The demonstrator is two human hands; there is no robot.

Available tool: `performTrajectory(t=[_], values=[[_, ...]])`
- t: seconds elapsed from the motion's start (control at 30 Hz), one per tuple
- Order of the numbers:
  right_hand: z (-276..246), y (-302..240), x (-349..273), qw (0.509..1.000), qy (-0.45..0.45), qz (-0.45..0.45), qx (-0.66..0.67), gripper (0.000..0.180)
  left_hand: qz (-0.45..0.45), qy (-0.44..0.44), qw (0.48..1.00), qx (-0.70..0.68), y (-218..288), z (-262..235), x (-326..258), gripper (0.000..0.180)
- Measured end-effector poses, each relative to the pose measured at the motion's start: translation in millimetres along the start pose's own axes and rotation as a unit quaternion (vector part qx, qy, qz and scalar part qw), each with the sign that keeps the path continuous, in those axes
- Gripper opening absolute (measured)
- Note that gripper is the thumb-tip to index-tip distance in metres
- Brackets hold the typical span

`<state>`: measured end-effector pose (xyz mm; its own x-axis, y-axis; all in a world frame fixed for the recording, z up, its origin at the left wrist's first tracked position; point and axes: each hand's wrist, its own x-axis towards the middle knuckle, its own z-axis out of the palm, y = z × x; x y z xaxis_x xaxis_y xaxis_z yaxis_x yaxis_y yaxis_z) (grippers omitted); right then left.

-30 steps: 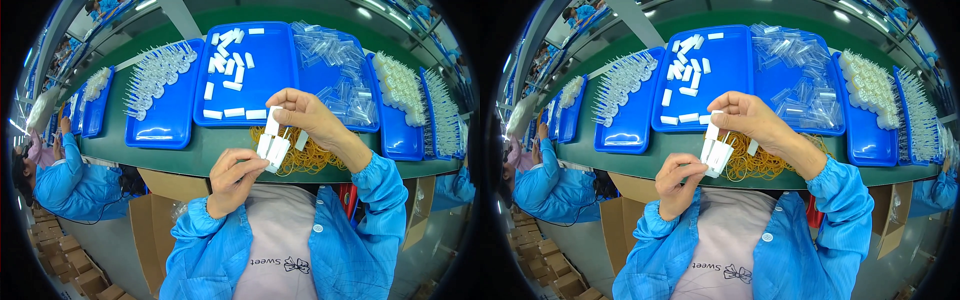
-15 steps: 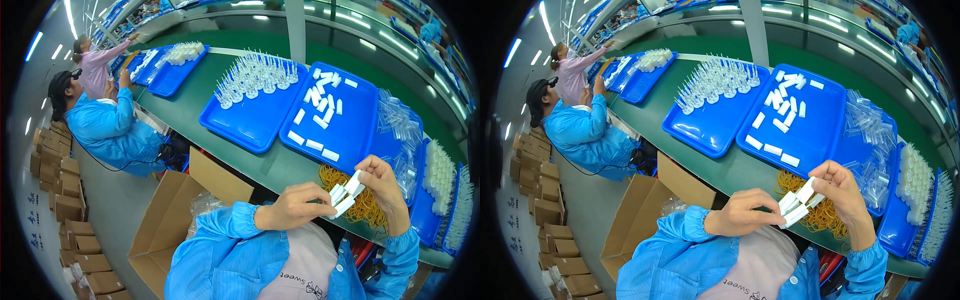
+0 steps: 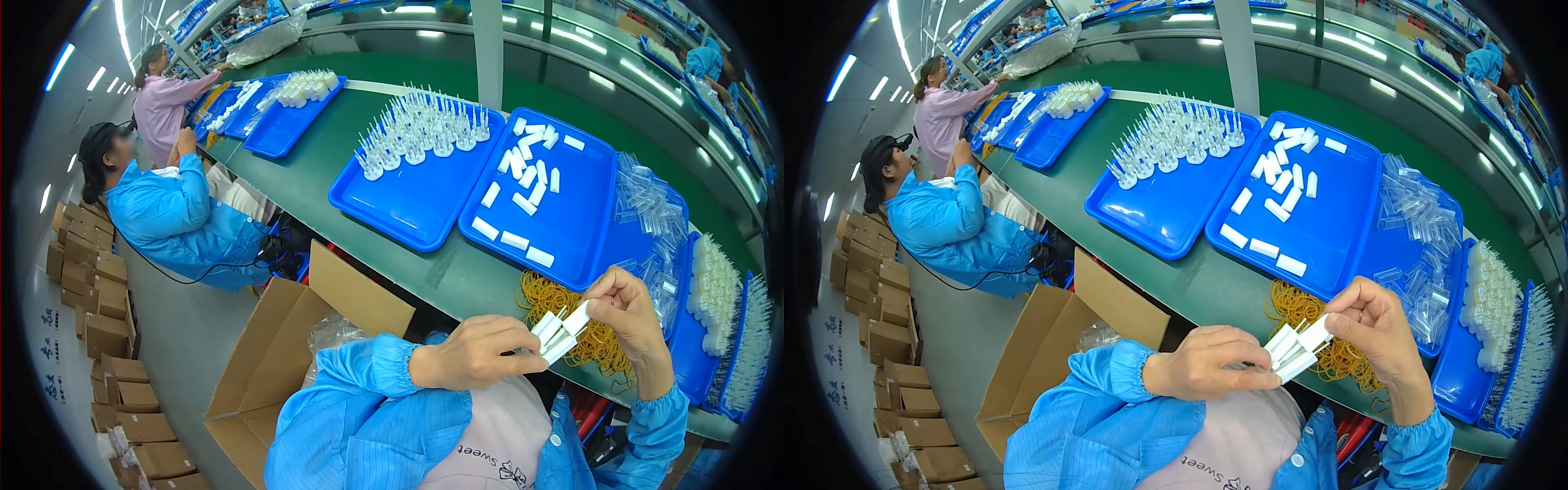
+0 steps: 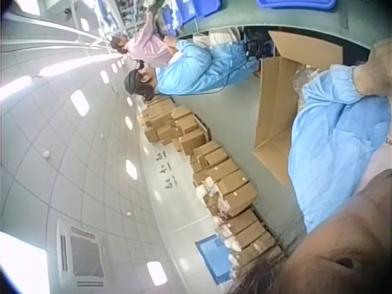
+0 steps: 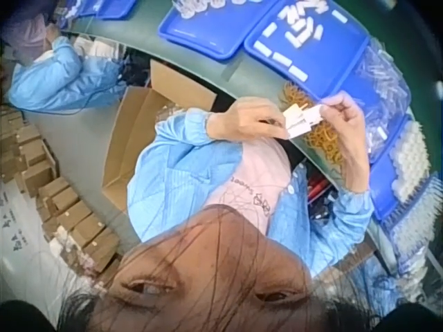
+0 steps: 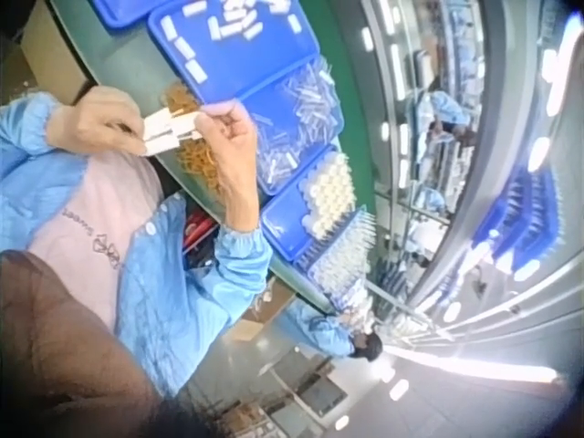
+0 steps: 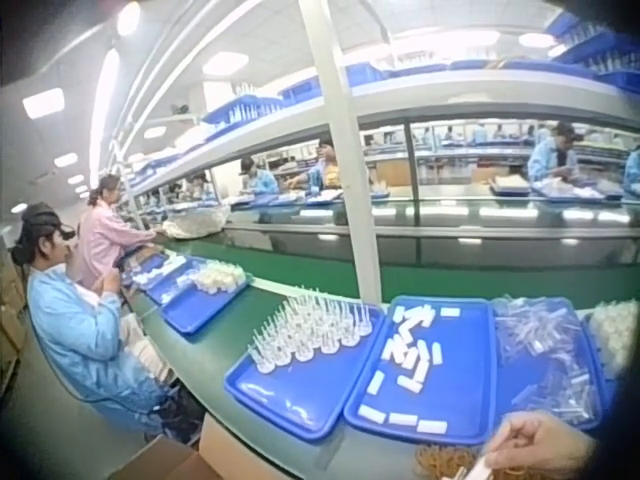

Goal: The person assembles small plastic components by hand on a factory production line, taking them from blue trays and securing them with rubber bands.

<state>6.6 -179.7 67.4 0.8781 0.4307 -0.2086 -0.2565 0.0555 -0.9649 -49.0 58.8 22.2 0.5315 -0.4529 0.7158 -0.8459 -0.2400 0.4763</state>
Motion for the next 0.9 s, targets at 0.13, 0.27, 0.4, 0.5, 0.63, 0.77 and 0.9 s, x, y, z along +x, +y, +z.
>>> performTrajectory(t=[0.13, 0.27, 0.4, 0.5, 0.63, 0.77, 0.9], values=[[11, 5, -9, 1.0, 0.007, -0.006, 0.019, 0.012, 0.017, 0.026, 0.999, 0.007, 3, 2, -3, 0.027], [32, 0, -22, 0.998, -0.029, -0.011, -0.048, 0.01, 0.017, 0.029, 0.999, 0.0, 4, 1, -5, 0.027], [30, -2, -16, 0.998, -0.057, 0.012, -0.018, 0.009, 0.021, 0.03, 0.999, -0.013, 0, 2, -4, 0.028], [32, 1, -20, 0.998, -0.062, 0.019, 0.006, 0.009, 0.016, 0.04, 0.998, -0.034, 6, 1, -6, 0.031], [34, 5, -28, 0.997, -0.073, 0.017, 0.026, 0.009, -0.004, 0.077, 0.996, -0.046, 9, 5, -10, 0.033], [30, 8, -30, 0.999, -0.04, -0.014, -0.02, 0.007, -0.032, 0.095, 0.995, -0.025, 3, 15, -10, 0.031], [22, 13, -23, 0.982, -0.002, -0.094, -0.166, 0.007, -0.122, 0.03, 0.992, -0.027, -9, 17, -3, 0.055]])
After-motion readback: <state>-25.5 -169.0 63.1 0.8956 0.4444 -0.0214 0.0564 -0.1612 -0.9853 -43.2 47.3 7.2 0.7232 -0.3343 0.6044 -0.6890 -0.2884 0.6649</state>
